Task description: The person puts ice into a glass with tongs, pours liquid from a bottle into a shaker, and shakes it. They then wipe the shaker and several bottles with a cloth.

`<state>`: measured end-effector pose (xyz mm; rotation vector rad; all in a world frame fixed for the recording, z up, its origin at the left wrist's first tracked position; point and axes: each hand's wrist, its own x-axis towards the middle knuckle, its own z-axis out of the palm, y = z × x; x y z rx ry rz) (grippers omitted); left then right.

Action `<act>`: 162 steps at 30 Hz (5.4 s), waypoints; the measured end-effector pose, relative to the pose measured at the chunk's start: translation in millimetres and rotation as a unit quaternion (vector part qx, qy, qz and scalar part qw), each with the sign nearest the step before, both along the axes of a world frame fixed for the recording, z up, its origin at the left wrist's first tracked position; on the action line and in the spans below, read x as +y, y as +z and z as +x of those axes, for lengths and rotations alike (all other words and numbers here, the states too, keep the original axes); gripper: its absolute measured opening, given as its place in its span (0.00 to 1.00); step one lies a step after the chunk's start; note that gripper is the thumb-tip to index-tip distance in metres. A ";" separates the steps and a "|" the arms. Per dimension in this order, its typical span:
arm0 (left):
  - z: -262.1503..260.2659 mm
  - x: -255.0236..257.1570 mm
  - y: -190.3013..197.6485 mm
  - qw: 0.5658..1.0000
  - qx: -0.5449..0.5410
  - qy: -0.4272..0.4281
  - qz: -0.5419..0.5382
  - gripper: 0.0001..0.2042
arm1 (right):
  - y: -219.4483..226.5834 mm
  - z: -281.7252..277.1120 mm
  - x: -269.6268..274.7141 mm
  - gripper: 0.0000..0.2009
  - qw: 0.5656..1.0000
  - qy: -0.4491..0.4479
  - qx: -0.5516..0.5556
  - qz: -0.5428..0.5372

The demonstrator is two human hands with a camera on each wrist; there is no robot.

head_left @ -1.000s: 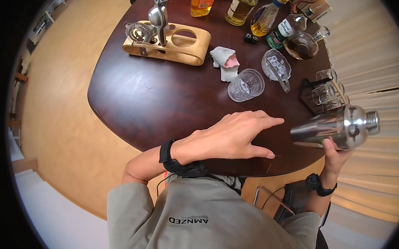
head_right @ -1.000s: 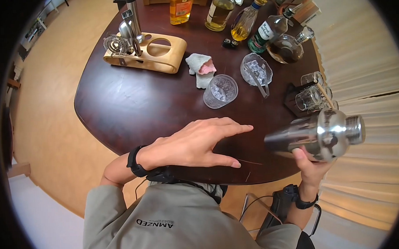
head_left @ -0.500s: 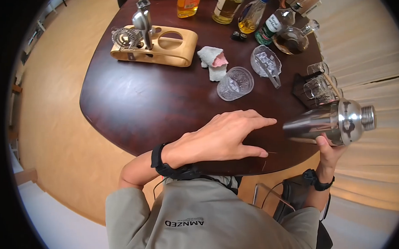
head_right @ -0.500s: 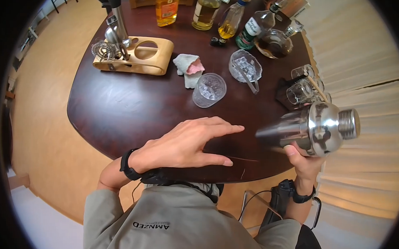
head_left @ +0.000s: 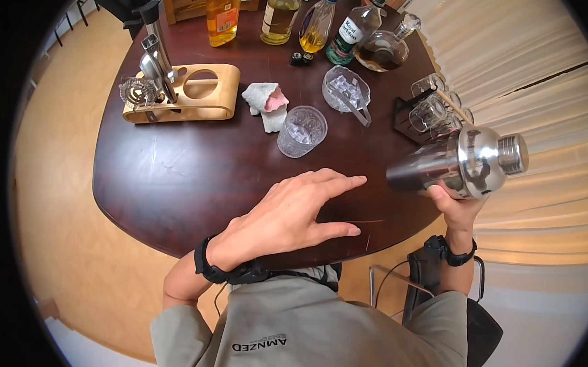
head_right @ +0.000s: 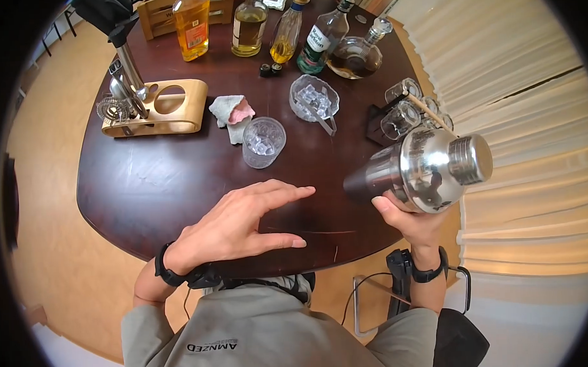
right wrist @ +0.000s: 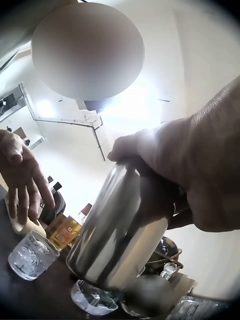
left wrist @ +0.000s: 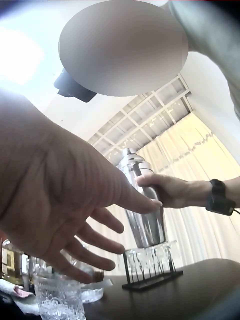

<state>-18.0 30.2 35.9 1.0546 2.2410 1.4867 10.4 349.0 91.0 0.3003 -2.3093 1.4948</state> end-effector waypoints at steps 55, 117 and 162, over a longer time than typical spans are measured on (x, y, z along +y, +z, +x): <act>25.3 30.9 -29.8 0.992 -0.042 0.009 0.118 0.45 | -83.9 4.4 10.2 0.44 0.998 0.015 0.010 -0.055; 18.8 24.7 -21.0 0.998 -0.033 0.031 0.047 0.38 | -35.2 13.2 -3.8 0.36 0.991 0.001 -0.025 -0.135; 19.1 20.7 -20.8 0.998 -0.026 0.035 0.042 0.38 | -33.2 15.7 -21.4 0.39 0.979 0.058 -0.040 -0.191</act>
